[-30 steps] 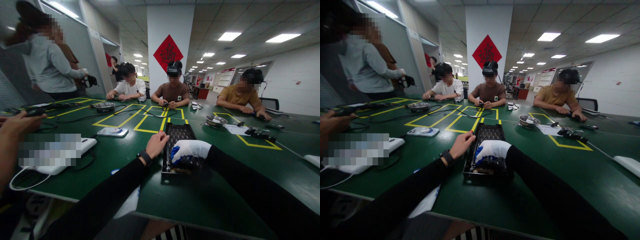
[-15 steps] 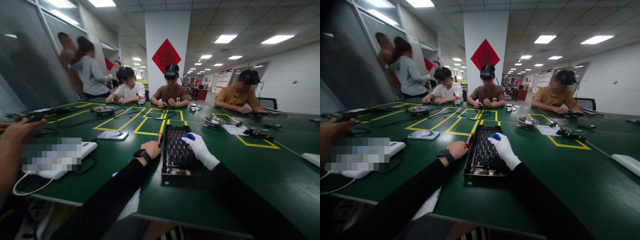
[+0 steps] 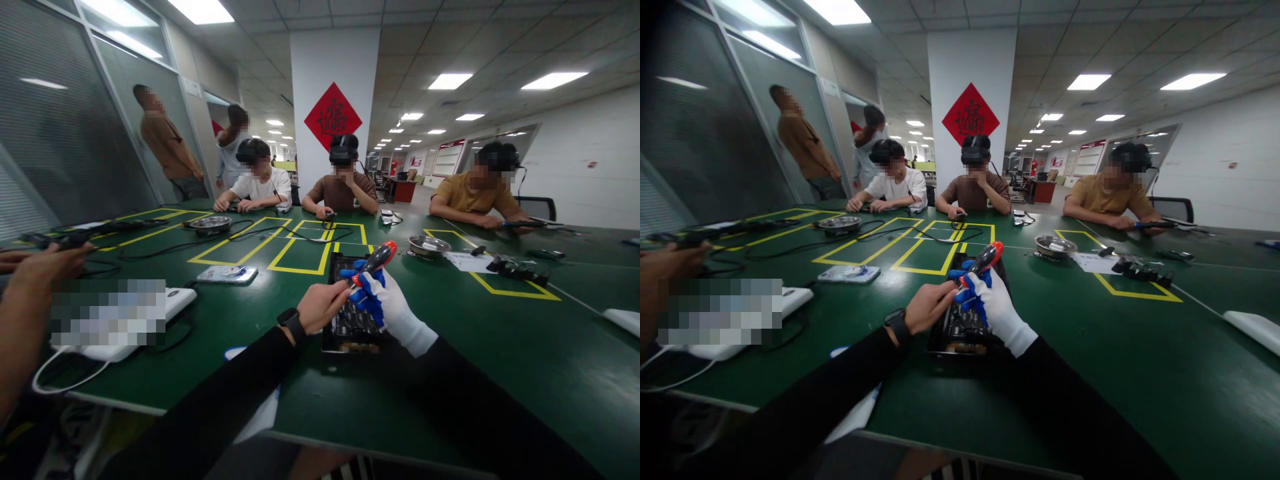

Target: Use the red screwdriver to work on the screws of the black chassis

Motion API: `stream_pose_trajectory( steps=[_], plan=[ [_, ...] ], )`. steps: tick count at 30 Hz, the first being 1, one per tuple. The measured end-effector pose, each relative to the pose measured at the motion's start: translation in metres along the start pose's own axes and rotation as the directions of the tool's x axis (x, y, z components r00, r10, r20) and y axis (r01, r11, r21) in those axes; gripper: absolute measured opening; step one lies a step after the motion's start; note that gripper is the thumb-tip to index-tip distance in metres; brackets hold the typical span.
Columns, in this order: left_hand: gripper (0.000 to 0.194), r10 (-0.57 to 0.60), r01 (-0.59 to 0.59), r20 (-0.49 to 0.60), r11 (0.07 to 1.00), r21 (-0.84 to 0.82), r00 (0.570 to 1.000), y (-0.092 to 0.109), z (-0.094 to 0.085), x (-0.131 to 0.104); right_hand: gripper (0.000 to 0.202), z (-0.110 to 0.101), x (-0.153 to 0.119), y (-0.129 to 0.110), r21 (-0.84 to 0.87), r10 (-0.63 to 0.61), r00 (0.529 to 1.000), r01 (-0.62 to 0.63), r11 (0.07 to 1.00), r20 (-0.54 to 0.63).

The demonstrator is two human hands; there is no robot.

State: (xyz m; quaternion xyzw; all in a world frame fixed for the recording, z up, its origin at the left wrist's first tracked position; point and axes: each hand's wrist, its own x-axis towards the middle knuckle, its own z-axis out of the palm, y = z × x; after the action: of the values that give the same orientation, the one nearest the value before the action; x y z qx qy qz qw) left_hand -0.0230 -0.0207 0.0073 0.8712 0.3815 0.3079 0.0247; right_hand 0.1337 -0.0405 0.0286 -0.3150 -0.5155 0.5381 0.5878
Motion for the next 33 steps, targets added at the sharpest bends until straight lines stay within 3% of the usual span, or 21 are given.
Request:
stream_pose_trajectory(
  steps=[5, 9, 13, 18, 24, 30, 33],
  plan=[
    [0.05, 0.038, -0.021, 0.068, 0.97, -0.241, 0.997, -0.003, 0.005, -0.001, 0.042, 0.004, -0.003, 0.006, 0.045, -0.038, 0.995, 0.043, 0.998, -0.097],
    [0.054, 0.091, -0.036, 0.113, 0.91, -0.412, 0.989, -0.005, 0.007, 0.0, 0.036, 0.006, -0.005, 0.004, 0.175, 0.024, 1.0, -0.027, 0.984, 0.016],
    [0.05, 0.158, -0.056, 0.139, 0.832, -0.552, 0.978, -0.009, 0.009, 0.002, 0.034, 0.005, -0.007, 0.004, 0.157, 0.061, 0.995, -0.073, 0.985, 0.082],
    [0.047, 0.067, 0.037, 0.136, 0.766, -0.642, 0.988, -0.004, 0.016, 0.002, 0.038, 0.001, -0.008, 0.008, 0.137, 0.02, 0.994, -0.034, 0.99, 0.106],
    [0.046, 0.017, 0.127, 0.195, 0.702, -0.701, 0.981, -0.005, 0.02, 0.0, 0.043, -0.004, -0.002, 0.006, 0.195, 0.174, 0.952, -0.226, 0.954, 0.252],
    [0.042, 0.027, 0.193, 0.292, 0.69, -0.697, 0.956, -0.005, 0.024, -0.001, 0.032, -0.004, -0.008, 0.011, 0.116, 0.064, 0.981, -0.086, 0.989, 0.185],
    [0.044, 0.034, 0.186, 0.303, 0.723, -0.665, 0.952, -0.005, 0.023, -0.001, 0.031, -0.003, -0.009, 0.011, 0.102, 0.07, 0.984, -0.087, 0.991, 0.163]
  ],
)
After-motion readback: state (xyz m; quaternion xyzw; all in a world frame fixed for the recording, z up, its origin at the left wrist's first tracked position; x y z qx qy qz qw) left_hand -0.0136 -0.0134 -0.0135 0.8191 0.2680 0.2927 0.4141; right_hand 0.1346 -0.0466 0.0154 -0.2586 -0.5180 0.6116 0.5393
